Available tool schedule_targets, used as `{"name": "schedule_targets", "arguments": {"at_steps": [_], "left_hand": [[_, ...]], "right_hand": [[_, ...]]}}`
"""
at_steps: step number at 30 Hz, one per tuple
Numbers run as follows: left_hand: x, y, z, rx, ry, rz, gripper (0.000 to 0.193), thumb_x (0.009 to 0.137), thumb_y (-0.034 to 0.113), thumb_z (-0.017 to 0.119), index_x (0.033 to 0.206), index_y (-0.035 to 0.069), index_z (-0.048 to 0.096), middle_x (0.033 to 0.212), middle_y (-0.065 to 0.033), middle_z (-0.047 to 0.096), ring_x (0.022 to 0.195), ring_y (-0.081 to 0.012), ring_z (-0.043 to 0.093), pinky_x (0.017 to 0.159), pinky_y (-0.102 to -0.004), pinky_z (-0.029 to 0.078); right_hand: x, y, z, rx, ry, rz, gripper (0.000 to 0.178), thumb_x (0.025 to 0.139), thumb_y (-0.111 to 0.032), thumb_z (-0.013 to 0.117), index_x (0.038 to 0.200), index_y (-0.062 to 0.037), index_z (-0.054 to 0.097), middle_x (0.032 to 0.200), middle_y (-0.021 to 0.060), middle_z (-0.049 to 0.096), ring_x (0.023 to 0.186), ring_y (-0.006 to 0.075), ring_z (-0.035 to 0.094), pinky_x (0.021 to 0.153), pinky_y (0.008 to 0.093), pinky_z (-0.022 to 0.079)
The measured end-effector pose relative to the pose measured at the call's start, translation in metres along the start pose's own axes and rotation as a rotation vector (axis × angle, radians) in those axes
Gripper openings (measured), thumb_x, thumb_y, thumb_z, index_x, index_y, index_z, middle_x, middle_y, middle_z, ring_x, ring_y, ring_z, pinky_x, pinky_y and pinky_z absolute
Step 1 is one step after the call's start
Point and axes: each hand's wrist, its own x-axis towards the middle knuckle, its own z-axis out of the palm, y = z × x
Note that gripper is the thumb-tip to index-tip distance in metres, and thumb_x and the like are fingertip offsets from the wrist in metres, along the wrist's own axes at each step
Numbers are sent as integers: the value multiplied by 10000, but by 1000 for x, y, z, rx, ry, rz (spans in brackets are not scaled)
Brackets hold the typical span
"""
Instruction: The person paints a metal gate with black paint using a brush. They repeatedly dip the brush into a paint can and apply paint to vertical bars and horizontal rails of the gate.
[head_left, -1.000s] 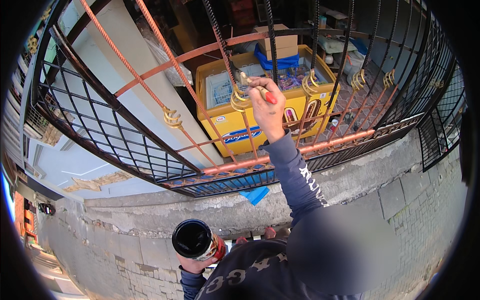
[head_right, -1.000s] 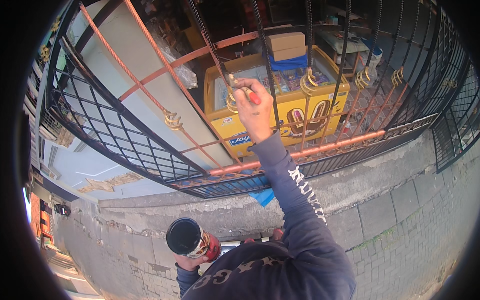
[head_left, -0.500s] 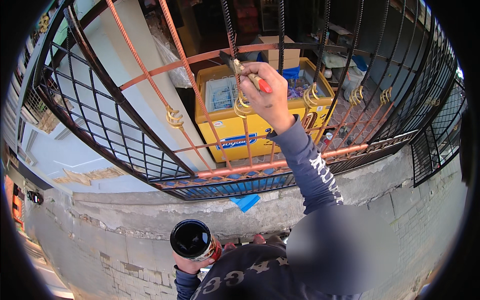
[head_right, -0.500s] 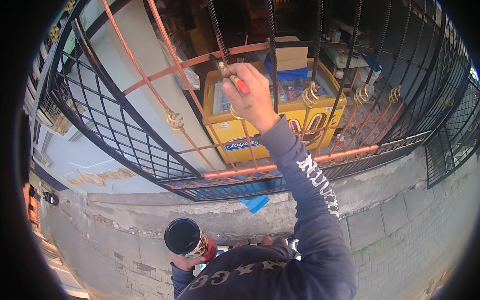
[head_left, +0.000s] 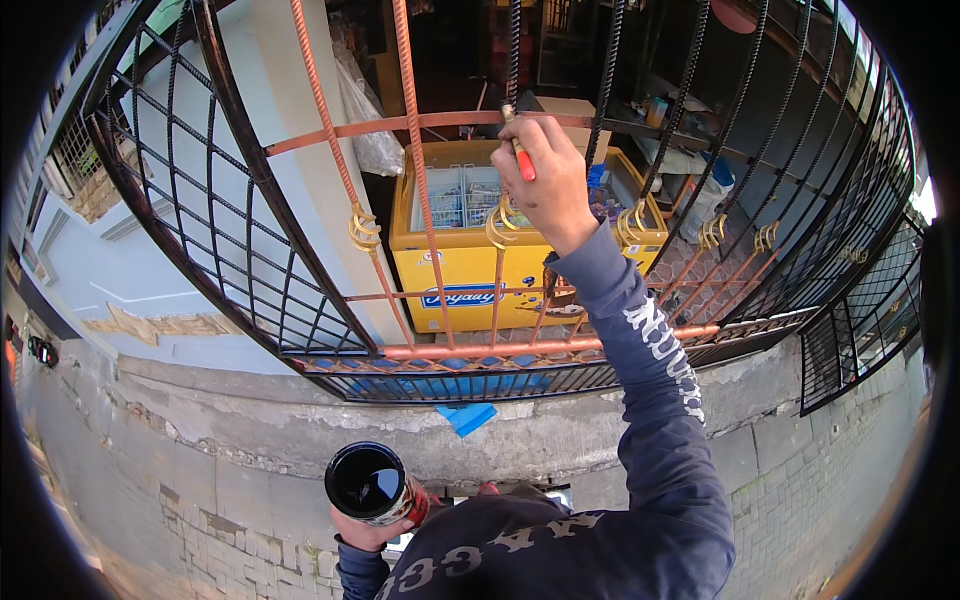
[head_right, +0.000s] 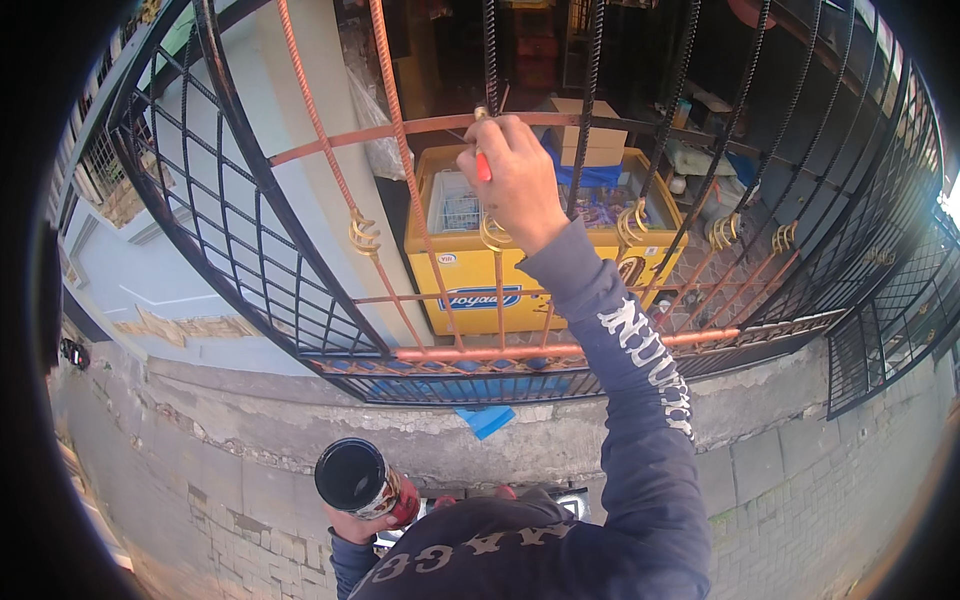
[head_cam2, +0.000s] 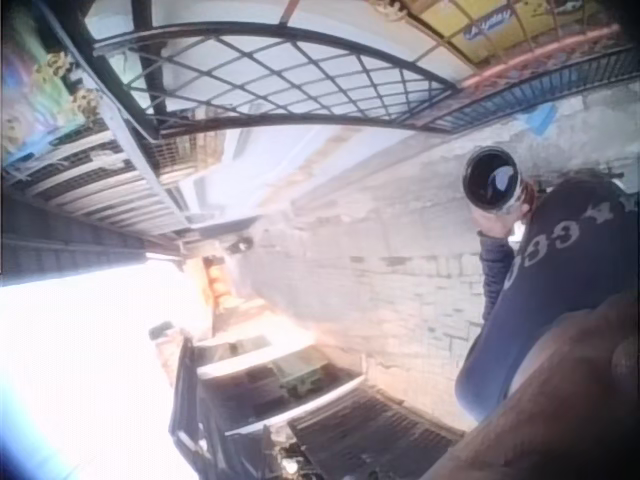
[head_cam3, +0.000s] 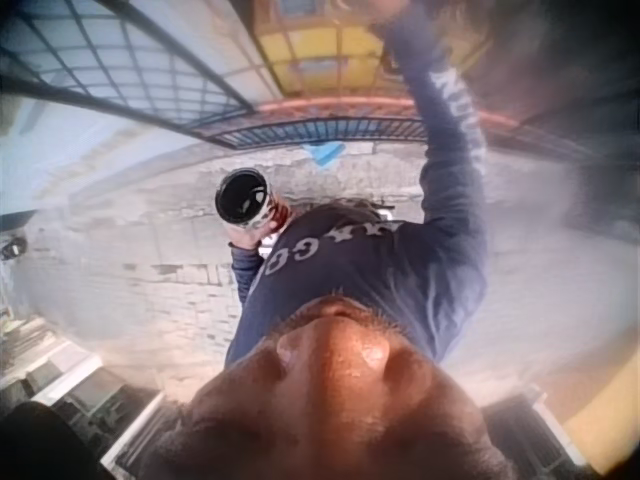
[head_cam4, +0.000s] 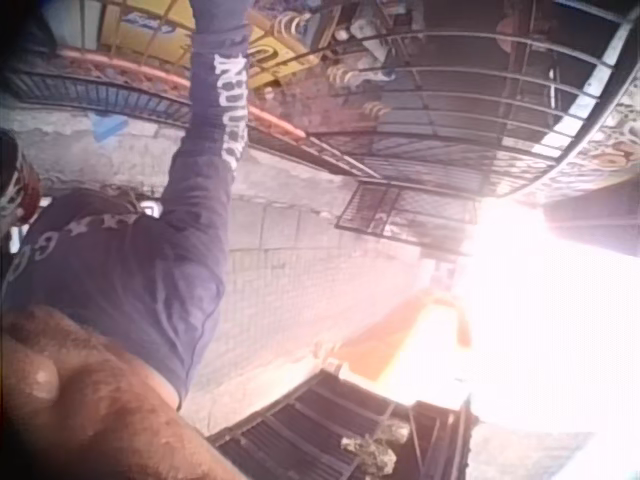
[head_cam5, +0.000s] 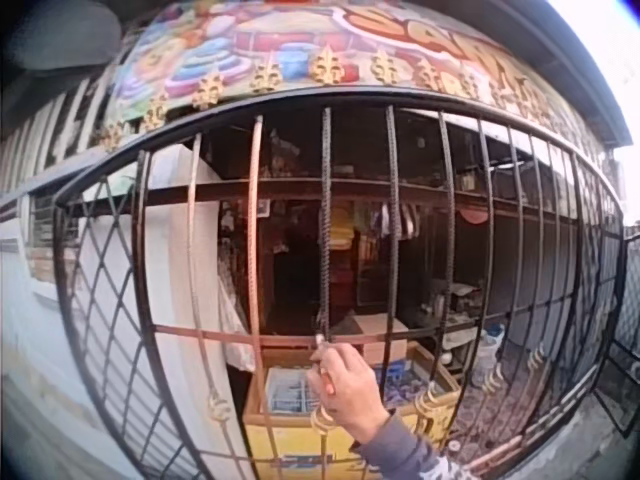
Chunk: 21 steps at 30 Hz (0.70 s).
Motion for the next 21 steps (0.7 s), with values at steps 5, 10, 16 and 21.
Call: {"name": "schedule_targets", "arguments": {"at_steps": [5,10,16,21], "left_hand": [[-3,4,-2,-59,58,54,1044,511,176,1036,1374,-34,486,1256,-150,650,1137,-251,658,999,-406,540],[-4,8,-8,-176,39,-45,1011,520,141,1026,1361,-33,493,1224,-148,665,1114,-253,669,980,-418,552],[4,3,-25,-98,-1,13,1001,510,133,1036,1341,-34,504,1202,-153,668,1114,-265,672,976,-434,556],[12,5,-35,-253,-78,-51,990,521,105,1033,1345,-36,503,1186,-161,676,1080,-266,682,960,-435,564]], "right_hand": [[5,0,0,-4,117,46,178,817,-50,729,966,-66,634,945,119,649,817,331,666,713,418,556],[9,-2,0,-1,208,187,170,818,-41,724,961,-66,636,931,117,648,820,328,669,712,407,557],[9,-8,-1,-45,132,118,159,824,-45,718,965,-57,648,964,126,662,820,321,678,713,403,557],[5,-17,15,-98,283,130,161,830,-28,704,976,-55,642,1028,136,641,895,335,649,781,423,545]]}}
